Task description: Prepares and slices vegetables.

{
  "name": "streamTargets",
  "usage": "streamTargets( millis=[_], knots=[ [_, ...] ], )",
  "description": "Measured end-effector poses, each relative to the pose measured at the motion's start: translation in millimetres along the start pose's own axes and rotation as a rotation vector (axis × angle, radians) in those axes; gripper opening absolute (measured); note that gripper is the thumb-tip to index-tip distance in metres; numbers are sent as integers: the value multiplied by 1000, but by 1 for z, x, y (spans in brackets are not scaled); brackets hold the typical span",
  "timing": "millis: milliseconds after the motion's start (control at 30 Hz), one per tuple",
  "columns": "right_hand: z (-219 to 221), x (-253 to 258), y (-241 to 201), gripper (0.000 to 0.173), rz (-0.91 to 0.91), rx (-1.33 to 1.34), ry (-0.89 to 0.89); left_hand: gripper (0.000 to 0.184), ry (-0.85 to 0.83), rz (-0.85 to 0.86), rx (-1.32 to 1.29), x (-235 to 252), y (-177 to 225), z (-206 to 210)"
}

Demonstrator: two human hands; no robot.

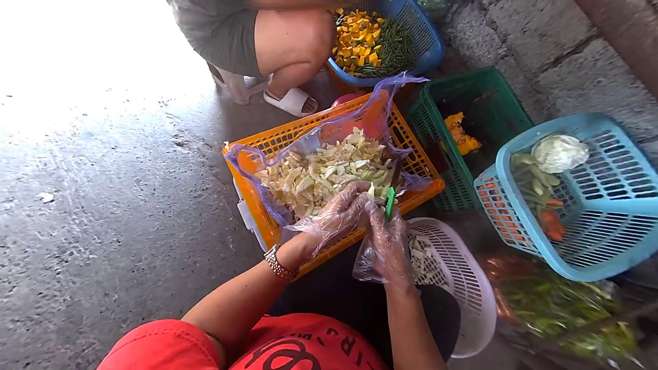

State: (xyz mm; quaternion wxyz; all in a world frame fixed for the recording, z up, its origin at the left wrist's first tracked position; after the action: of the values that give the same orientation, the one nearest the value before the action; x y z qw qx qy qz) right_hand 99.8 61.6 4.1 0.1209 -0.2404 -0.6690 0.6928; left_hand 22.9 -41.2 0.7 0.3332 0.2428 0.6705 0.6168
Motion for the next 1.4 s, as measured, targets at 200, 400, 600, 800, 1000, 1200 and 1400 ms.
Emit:
streamTargets(
  millis=[200, 400, 600, 800, 1000, 1200, 1400],
  knots=[
    [0, -2, -11, 8, 188, 173, -42, 47, -38, 49, -162, 6, -10, 2],
    [1, -4, -12, 23, 98, -49, -20, 47, 58, 79, -980, 12, -12, 27],
    [-11, -38, 3, 42, -192, -242, -144, 30, 235, -113, -1270, 16, -1, 10],
    [-2, -60, 17, 44, -259, -426, -121, 26, 200, -7, -1175, 13, 11, 8],
    [-5, -55, 21, 42, -232, -442, -90, 23, 244, -94, -1155, 10, 17, 10],
    [-2, -58, 25, 46, -243, -494, -94, 18, 293, -126, -1228, 10, 16, 11],
    [-2, -57, 28, 45, -207, -539, -81, 27, 277, -162, -1208, 9, 15, 17]
  ],
)
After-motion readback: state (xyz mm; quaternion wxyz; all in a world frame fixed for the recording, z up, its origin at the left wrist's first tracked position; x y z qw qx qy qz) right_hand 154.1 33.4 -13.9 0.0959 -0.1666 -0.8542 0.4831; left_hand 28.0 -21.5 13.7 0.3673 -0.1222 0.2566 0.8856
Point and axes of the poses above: each hand's wrist, its own x-axis towards the middle knuckle, its own z-axis out of the palm, y = z × x, the point moved 2 cm from there along x, towards the middle knuckle, and after that the axes turned 4 degrees about -y, right-handed, at the moved point
